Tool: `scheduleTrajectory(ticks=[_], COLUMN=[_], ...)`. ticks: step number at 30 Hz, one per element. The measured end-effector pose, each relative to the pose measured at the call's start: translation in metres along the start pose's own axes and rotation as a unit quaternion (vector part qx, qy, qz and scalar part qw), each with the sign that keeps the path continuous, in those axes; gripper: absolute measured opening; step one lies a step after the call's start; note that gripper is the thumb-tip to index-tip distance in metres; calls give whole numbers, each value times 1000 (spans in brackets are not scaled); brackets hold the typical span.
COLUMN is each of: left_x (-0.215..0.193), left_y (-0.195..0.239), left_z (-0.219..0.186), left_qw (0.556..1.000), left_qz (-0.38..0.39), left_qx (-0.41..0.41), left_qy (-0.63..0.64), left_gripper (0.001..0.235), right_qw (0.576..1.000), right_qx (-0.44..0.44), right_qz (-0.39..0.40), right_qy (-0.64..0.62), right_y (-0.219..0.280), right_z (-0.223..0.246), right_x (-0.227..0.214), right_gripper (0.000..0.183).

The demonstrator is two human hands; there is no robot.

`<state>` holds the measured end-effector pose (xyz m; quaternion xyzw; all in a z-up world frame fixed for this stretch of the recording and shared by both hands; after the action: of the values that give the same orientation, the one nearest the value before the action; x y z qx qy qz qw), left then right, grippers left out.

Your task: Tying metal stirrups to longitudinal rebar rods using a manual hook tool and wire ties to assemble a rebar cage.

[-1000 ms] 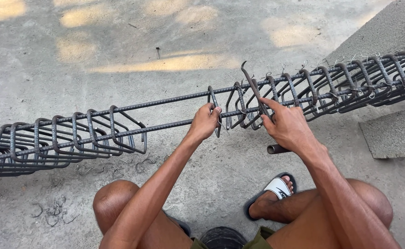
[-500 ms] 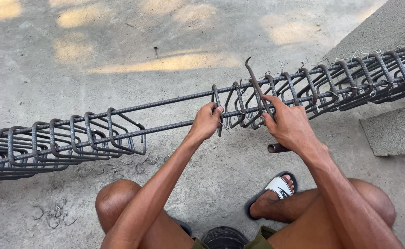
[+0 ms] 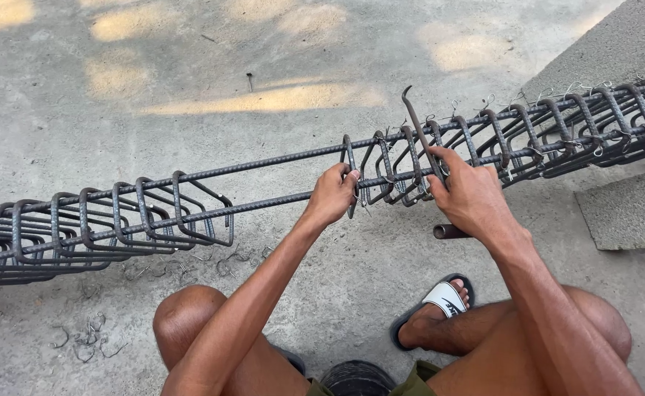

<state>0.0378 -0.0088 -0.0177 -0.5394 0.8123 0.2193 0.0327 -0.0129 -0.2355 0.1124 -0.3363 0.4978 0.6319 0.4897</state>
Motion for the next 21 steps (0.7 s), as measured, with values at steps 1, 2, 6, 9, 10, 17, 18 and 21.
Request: scheduleTrajectory(ticks=[1, 2, 6, 9, 10, 17, 18, 21], left_x=[1, 2, 5, 4, 4, 4, 1, -1], left_y=[-1, -3, -3, 2, 1, 10, 10, 10], left_z=[2, 4, 2, -5, -4, -8, -11, -6], left_qw=[1000, 1000, 1000, 1000, 1000, 999, 999, 998], left_qz=[0, 1, 8, 7, 8, 11, 12, 10], left_qx=[0, -1, -7, -9, -8, -34, -39, -60], left_qy=[0, -1, -5, -3, -4, -22, -23, -28], left_gripper=[30, 30, 31, 31, 31, 33, 34, 35], right_qw=[1000, 1000, 1000, 1000, 1000, 999, 998, 996], right_qx=[0, 4, 13, 13, 14, 6, -2, 16], right_qz=[0, 0, 12, 16, 15, 42, 52, 89], right_qy=[0, 0, 5, 14, 14, 17, 16, -7], right_y=[-1, -1, 1, 1, 1, 8, 6, 21], right_z=[-1, -2, -1, -7, -6, -4, -3, 6], right_x=[1, 2, 0, 3, 2, -4, -8, -39], right_gripper=[49, 48, 48, 48, 48, 48, 47, 50])
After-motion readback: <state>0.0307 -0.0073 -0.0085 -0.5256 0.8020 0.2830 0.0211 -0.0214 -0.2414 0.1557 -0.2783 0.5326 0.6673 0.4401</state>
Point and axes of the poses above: each hand's wrist, its own y-axis away from the middle knuckle, its own x-axis out of the palm, z = x × y, the point moved 4 cm from there along -y, towards the middle knuckle, and after that the axes turned 8 degrees about z, right-handed, at the moved point
